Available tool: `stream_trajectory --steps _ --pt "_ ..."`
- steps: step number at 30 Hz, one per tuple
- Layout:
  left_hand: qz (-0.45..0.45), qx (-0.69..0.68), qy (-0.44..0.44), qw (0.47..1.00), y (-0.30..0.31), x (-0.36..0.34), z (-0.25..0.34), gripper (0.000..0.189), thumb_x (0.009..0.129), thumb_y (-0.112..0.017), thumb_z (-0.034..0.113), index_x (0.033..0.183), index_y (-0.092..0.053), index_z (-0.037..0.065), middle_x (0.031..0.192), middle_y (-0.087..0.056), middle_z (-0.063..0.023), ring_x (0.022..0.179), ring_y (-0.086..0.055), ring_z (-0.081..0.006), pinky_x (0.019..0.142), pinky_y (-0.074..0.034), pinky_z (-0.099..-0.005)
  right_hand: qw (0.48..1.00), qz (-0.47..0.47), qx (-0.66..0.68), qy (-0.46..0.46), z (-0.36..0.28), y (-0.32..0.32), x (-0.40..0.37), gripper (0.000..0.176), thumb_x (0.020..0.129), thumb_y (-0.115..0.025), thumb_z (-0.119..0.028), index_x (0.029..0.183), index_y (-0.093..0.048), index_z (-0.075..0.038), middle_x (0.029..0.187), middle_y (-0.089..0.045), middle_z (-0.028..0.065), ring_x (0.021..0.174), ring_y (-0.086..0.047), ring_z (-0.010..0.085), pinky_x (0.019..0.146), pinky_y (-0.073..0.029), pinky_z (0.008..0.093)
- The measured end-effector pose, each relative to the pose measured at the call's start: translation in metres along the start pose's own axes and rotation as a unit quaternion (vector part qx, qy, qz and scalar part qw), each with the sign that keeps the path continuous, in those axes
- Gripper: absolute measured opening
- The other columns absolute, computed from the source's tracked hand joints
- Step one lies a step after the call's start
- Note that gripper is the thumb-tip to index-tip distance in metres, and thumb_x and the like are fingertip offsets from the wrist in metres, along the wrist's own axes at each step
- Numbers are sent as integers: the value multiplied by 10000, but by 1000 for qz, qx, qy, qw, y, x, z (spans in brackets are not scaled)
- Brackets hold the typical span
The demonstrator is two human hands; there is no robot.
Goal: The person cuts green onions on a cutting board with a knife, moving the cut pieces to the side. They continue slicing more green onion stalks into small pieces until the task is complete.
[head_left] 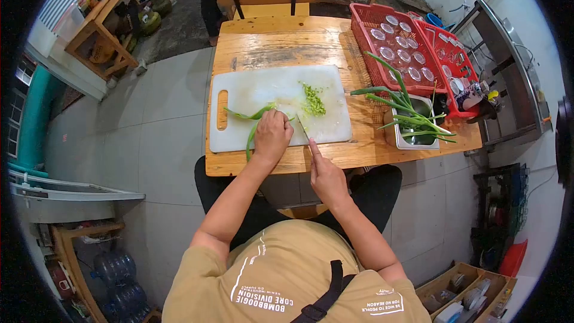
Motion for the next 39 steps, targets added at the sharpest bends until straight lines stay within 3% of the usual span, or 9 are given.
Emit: stream_trajectory --steps 11,15,17,21,24,28,30,36,39 --pt "20 -102 64 993 37 -7 -6 105 887 -719 62 929 -630 28 935 -644 -135 950 -642 -347 867 -533 -467 999 -34 -11 -15 -5 9 38 647 1074 -589 -149 1689 -387 -153 883 -713 209 722 -699 429 666 -559 558" --pt "33 -127 75 989 48 -10 -7 111 895 -725 62 930 -625 30 925 -642 -126 928 -649 -333 860 -536 -457 999 -17 5 38 -5 -2 38 634 1081 -580 -160 1686 -390 -144 805 -708 239 680 -696 432 649 -554 563" --pt "35 -126 80 988 52 -9 -6 114 896 -727 63 930 -623 30 922 -642 -124 919 -651 -329 856 -538 -456 999 -32 -11 -36 6 3 48 602 1089 -589 -162 1669 -428 -160 773 -700 250 688 -686 462 665 -537 566" --pt "34 -124 79 988 53 -8 -7 112 903 -723 66 956 -631 29 925 -635 -121 884 -640 -310 828 -543 -438 999 -20 16 -37 0 8 67 593 1088 -589 -165 1661 -436 -149 771 -703 254 695 -696 460 668 -542 566" --pt "35 -128 78 988 52 -10 -8 110 910 -721 67 977 -643 28 936 -632 -121 863 -635 -297 815 -548 -420 999 -37 16 19 -25 -7 72 631 1080 -580 -203 1678 -397 -124 758 -719 224 660 -711 430 644 -580 556" --pt "25 -124 90 988 53 -14 -10 107 910 -726 68 974 -650 29 942 -641 -121 863 -642 -296 816 -553 -416 997 -72 -7 -7 -12 -10 66 626 1085 -572 -207 1680 -394 -124 764 -720 222 660 -711 426 640 -573 557" --pt "26 -127 90 987 52 -15 -12 110 910 -728 68 974 -648 27 940 -642 -121 862 -642 -297 815 -553 -418 998 -40 9 -44 4 3 61 579 1103 -576 -183 1665 -434 -169 763 -706 251 681 -695 454 660 -535 562" --pt "24 -134 88 987 43 -8 -6 112 904 -735 76 948 -642 31 928 -646 -122 896 -649 -318 831 -546 -443 999 -31 17 17 -12 19 42 642 1091 -573 -176 1699 -368 -171 780 -712 239 676 -700 439 634 -553 567" --pt "24 -140 84 986 37 -5 -3 112 895 -734 83 927 -637 38 925 -647 -125 938 -655 -346 854 -538 -468 998 -60 15 -3 -5 -1 35 619 1091 -596 -151 1681 -417 -194 783 -684 249 708 -681 455 660 -529 561"
Point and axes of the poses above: each hand's wrist, its own x-axis towards the middle knuckle, its own y-axis out of the back of the hand, z = x × y, the point moved 7 cm from there along x, towards the middle knuckle
